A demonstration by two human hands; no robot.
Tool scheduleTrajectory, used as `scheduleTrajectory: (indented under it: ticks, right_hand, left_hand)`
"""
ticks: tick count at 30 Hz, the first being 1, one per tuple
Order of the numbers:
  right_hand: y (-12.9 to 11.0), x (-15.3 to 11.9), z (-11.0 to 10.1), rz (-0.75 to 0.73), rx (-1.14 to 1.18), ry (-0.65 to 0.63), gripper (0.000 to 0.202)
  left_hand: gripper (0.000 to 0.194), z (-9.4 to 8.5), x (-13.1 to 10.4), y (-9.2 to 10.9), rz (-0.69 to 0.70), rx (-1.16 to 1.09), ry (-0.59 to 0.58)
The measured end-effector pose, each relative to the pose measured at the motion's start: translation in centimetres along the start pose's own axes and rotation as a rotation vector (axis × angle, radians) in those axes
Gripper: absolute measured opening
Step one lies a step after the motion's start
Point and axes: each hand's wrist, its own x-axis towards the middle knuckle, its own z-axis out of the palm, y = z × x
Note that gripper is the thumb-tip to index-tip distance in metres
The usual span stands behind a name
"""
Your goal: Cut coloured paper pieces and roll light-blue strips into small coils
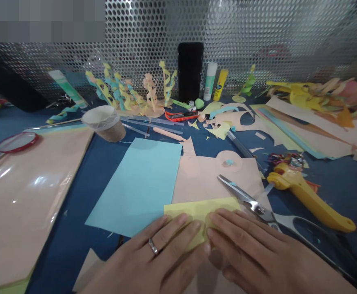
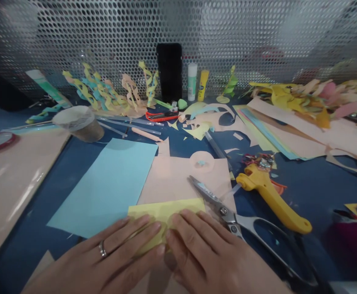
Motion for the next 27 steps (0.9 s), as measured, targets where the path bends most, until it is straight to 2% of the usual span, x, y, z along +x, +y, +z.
scheduleTrajectory:
  ticks: [5,9,17,27]
  right_hand:
    - [-0.1,0.0,-0.1,0.025,0.032,0.039,0.034]
    - [-0.4,-0.6,0.0,-0.019,0.018,0.083,0.03]
    - [-0.5,-0.9,0.3,-0.014,0.02,0.078,0.029]
    - [-0.5,-0.6,0.2,0.014,0.037,0.105,0.027]
  left_hand:
    - [0.039,-0.1,0.1,-0.1,-0.004,0.006,0.011]
    - [0.041,0.0,0.1,-0.1,-0.013,-0.002,0.008]
    - [0.043,-0.1,-0.1,0.1,0.008,0.024,-0.035]
    - [0.038,-0.4,0.4,-0.2,-0.007,0.023,-0.008]
